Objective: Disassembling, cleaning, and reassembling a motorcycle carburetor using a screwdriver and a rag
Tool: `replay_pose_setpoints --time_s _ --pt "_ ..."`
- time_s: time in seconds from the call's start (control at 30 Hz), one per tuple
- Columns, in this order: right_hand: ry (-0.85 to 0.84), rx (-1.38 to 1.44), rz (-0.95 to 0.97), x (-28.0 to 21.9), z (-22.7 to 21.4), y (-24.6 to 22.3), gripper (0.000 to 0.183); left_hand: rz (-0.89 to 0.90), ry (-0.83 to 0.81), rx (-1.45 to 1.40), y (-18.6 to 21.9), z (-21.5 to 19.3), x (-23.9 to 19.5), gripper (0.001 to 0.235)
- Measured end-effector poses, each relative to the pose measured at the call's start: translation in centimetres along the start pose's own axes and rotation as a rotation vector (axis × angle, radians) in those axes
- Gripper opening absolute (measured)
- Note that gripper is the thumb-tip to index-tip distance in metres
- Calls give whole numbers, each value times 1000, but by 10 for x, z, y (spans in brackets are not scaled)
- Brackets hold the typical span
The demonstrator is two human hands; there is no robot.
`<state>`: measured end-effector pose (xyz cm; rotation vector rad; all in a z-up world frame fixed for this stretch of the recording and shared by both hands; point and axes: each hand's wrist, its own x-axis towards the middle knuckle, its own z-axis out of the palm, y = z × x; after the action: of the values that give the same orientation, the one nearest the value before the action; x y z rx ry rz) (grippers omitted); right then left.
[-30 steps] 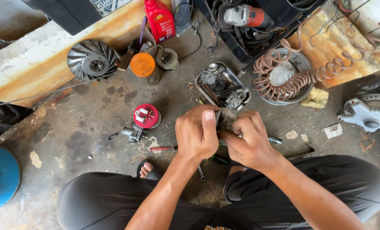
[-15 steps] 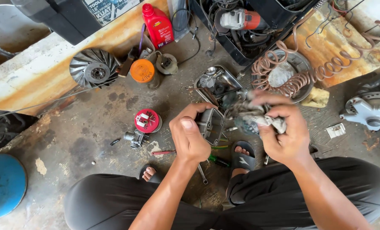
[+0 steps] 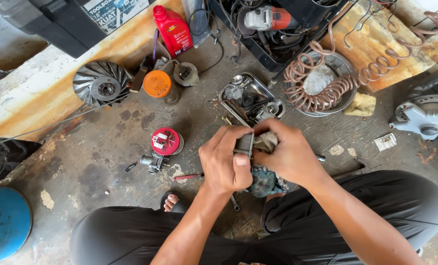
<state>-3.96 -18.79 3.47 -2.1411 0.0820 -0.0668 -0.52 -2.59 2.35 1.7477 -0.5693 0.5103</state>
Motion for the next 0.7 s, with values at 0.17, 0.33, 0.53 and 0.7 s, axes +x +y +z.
replay_pose_setpoints --time_s 0.17,0.33,0.53,0.7 --pt "-50 18 -290 5 -1 -3 20 -48 -69 -10 8 -11 4 65" --pt "-20 -69 -453 0 -4 -15 17 -94 -94 -34 5 -12 1 59" --pt "-209 34 -436 0 -28 -24 18 -153 -65 -236 8 -16 4 73" --pt "77 296 -603 -7 -20 9 23 -219 -13 -249 7 -14 0 73"
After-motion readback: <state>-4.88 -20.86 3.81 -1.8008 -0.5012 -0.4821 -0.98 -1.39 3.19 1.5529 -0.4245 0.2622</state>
